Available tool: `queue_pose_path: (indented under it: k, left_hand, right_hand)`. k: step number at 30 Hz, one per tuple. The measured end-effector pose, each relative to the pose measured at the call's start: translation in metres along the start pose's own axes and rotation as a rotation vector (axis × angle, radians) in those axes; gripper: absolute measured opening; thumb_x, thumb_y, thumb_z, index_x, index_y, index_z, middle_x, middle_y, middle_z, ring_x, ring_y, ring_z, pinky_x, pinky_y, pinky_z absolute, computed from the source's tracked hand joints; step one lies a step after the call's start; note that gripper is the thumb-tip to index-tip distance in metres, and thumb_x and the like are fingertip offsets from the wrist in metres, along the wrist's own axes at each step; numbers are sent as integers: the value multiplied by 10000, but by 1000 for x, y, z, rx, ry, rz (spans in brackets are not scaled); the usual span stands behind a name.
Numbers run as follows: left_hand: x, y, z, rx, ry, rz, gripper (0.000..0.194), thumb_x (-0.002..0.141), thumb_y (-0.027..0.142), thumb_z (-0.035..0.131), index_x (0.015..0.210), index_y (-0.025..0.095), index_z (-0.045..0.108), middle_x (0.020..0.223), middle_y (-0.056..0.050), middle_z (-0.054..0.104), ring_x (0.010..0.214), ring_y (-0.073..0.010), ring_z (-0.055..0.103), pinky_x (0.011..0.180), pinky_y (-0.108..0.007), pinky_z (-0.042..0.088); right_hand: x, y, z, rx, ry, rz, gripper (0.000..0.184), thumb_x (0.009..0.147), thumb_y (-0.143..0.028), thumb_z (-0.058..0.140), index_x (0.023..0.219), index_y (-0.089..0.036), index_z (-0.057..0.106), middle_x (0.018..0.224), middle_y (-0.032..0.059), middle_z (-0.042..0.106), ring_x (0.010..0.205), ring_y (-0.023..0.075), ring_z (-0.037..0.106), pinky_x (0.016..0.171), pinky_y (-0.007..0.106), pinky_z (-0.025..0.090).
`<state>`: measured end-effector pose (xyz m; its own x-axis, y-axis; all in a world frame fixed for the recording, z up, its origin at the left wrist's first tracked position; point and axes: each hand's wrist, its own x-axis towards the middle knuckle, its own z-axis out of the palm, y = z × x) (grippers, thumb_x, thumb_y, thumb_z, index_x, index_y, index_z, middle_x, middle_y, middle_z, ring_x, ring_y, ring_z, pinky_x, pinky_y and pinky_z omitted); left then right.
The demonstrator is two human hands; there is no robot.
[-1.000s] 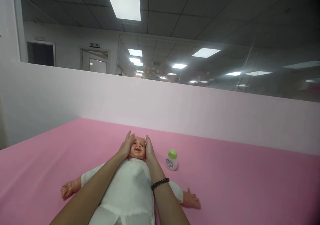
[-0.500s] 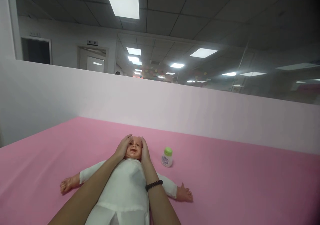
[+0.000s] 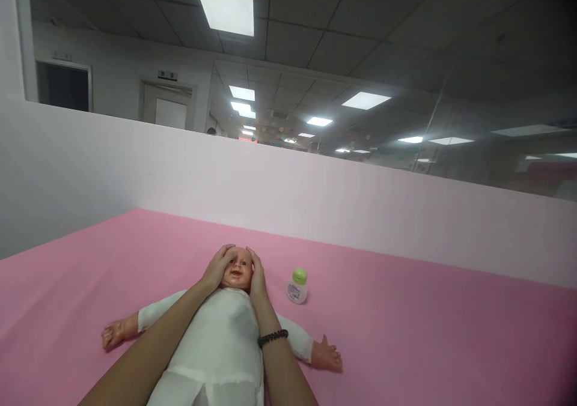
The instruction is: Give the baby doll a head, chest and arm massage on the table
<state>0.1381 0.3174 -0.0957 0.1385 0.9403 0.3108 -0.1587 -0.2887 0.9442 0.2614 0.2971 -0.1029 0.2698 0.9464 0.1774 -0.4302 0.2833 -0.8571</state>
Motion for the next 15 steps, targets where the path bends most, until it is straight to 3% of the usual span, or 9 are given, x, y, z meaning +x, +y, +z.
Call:
queue_pose_path:
  k: [8,15]
  left_hand:
    - [1,-4,-1,-19,1,20,496,769,518,611,1144,193,597,1113,-84,671,1100,-264,611,1008,-395,453]
    - [-2,0,-4,-7,0,27,482,753,489,652,1144,208,623,1147,-87,675,1131,-281,604,1026,-405,449]
  right_hand:
    - [-8,-8,6,8,15,-41,460,650,-493,695,1017,-217,697,1231,29,664,1261,228,529,1101,314,386]
    - [-13,-13,3,-46,-24,-9,473,663,-436,717,1086,-229,679,1207,31,656,1154,232,586,985,311,471]
